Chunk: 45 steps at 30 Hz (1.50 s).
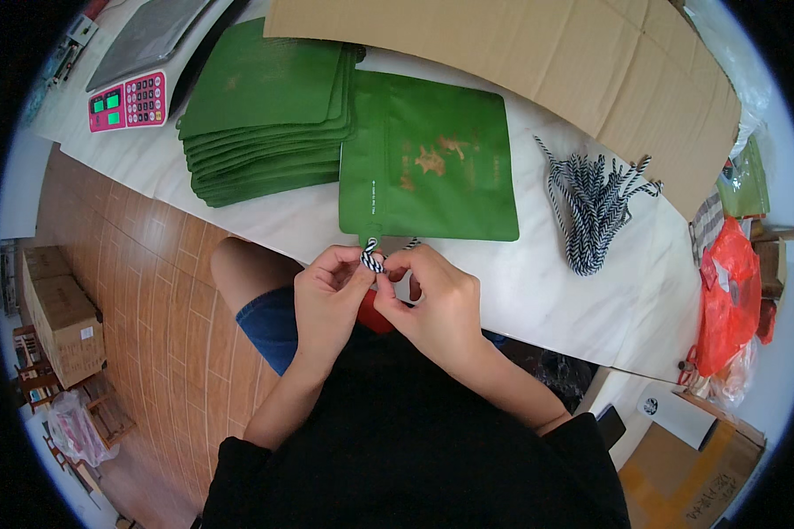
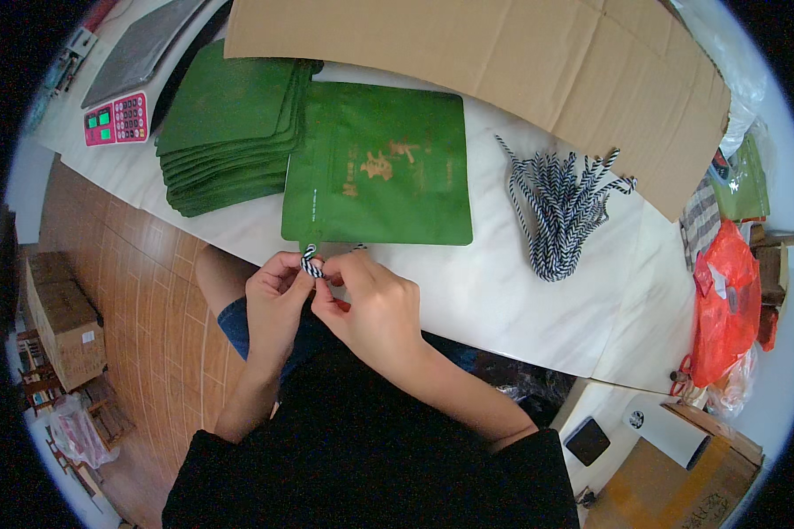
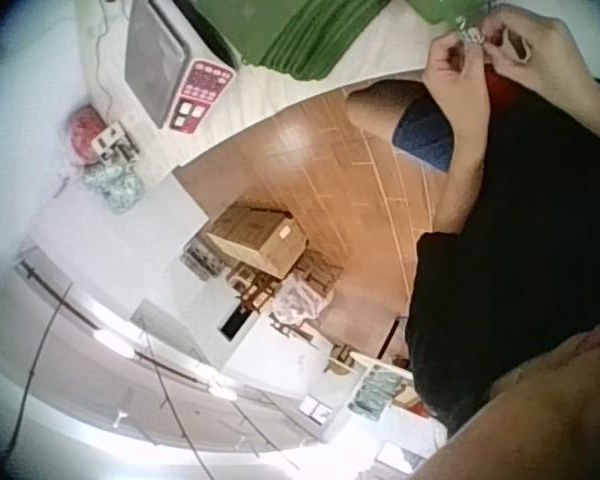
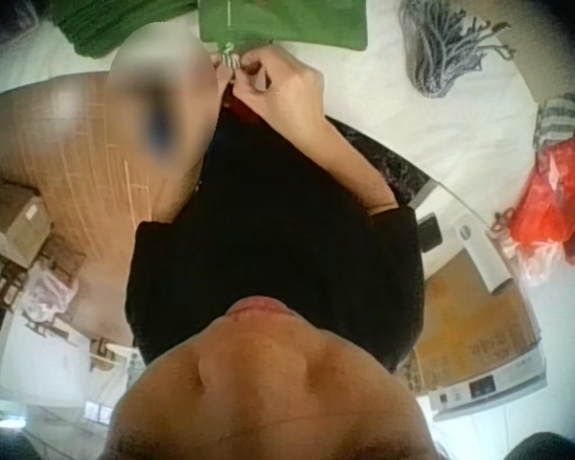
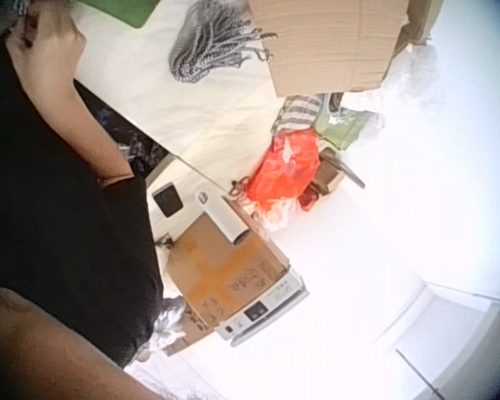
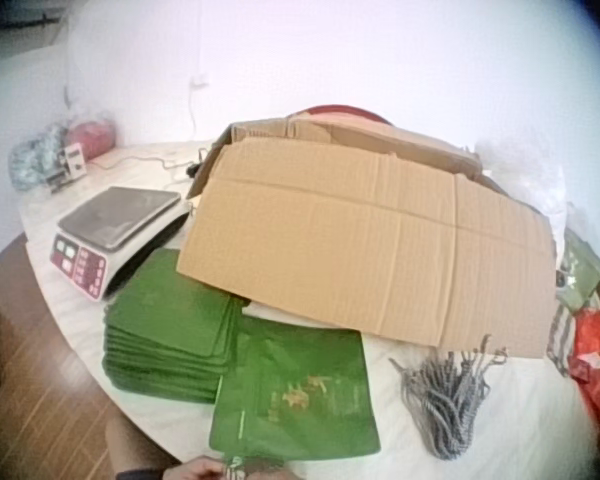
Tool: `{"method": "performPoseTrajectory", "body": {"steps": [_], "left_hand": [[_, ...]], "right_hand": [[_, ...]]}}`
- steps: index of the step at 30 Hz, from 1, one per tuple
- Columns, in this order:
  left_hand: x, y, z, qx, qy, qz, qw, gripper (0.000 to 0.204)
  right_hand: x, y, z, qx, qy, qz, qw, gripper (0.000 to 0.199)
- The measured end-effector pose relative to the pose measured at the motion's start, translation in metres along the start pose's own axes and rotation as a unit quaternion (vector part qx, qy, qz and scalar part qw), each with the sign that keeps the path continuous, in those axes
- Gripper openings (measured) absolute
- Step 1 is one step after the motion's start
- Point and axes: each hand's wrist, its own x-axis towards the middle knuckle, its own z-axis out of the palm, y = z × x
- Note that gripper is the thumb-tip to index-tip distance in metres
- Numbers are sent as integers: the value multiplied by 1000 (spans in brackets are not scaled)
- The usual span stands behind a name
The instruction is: The person removes a stack of green tea bags and a bundle of cords from a cardboard box, carries them to a table, and ties a cord through the eyelet of a tea bag.
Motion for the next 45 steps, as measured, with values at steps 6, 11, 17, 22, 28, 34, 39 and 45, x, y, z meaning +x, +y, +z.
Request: {"method": "performPoseTrajectory", "body": {"steps": [6,11,17,22,28,34,39,45], "left_hand": [[-2,-2,1,-141,-10,-107,984,12],[1,4,-11,-234,-145,-205,939,20],[5,10,-14,-231,-206,-236,921,25],[0,5,-6,-218,-128,-216,943,24],[-2,4,1,-185,-97,-190,959,22],[-4,-1,12,3,-32,-60,998,17],[-2,-10,13,123,-16,31,992,17],[2,0,13,108,-16,-18,994,17]], "right_hand": [[1,8,4,81,-3,109,991,15],[1,20,-2,263,-72,215,938,11],[4,27,-12,295,-132,217,921,13],[3,10,-13,74,-21,28,997,17],[0,14,-6,-42,34,-121,991,21],[-2,6,-9,-106,-28,-27,994,18],[7,0,-18,-74,-150,146,975,19],[1,12,-9,16,4,9,1000,13]]}}
